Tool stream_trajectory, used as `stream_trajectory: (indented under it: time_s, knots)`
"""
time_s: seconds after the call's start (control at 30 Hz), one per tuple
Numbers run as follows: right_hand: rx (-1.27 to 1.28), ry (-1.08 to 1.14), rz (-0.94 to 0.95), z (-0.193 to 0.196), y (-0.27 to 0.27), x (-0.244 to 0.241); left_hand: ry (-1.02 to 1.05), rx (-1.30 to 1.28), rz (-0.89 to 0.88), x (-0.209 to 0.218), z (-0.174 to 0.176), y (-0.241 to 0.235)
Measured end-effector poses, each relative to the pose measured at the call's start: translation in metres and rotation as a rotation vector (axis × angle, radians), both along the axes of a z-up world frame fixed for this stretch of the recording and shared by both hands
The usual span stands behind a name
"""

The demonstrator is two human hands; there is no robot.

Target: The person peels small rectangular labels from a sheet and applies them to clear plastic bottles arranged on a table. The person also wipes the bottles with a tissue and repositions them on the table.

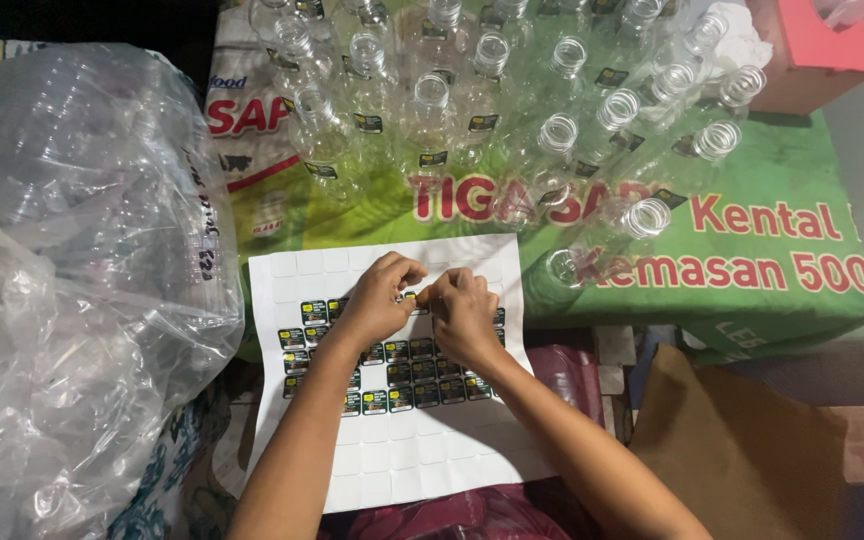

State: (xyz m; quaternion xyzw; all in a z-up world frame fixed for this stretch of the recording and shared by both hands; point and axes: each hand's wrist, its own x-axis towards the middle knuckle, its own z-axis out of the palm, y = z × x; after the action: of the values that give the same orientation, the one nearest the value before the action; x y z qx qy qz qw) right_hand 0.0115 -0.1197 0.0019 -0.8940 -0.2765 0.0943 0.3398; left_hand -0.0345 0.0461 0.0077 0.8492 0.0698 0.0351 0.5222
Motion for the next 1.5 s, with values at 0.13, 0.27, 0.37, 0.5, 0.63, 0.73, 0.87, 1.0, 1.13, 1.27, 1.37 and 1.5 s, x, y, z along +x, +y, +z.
stream_trajectory:
  time_s: [0.13, 0.27, 0.37, 0.5, 0.63, 0.73, 0.87, 1.0, 1.13, 1.27, 1.37, 1.5]
  knots:
    - [0.101, 0.055, -0.021, -0.001, -0.003, 0.002, -0.079, 0.113, -0.004, 0.000, -0.002, -0.003]
    - [0.281, 0.268, -0.052, 0.002, -0.020, 0.015, -0.126, 0.178, -0.007, -0.002, -0.005, -0.005]
    - [0.273, 0.301, -0.045, 0.001, -0.024, 0.018, -0.134, 0.138, 0.029, -0.003, -0.007, -0.007]
    - [0.271, 0.316, -0.043, -0.001, -0.023, 0.017, -0.204, 0.163, 0.060, -0.003, -0.011, -0.009]
    - [0.315, 0.221, 0.011, -0.003, -0.024, 0.018, -0.199, 0.197, 0.050, -0.001, -0.016, -0.009]
    - [0.309, 0.261, 0.000, -0.004, -0.025, 0.018, -0.208, 0.261, 0.041, 0.002, -0.019, -0.011]
    - [0.339, 0.257, 0.010, -0.001, -0.025, 0.018, -0.197, 0.364, 0.042, 0.004, -0.019, -0.017]
    - [0.301, 0.288, -0.006, 0.003, -0.024, 0.017, -0.078, 0.278, 0.104, 0.005, -0.021, -0.019]
    - [0.293, 0.350, 0.006, 0.005, -0.021, 0.019, -0.056, 0.234, 0.107, 0.008, -0.025, -0.019]
    - [0.263, 0.383, 0.005, 0.001, -0.021, 0.024, -0.156, 0.070, 0.068, 0.009, -0.026, -0.014]
    - [0.272, 0.346, 0.018, 0.001, -0.021, 0.026, 0.067, -0.151, 0.079, 0.009, -0.019, -0.014]
    - [0.276, 0.418, -0.051, 0.017, -0.030, 0.017, 0.061, -0.234, 0.099, 0.001, 0.010, -0.019]
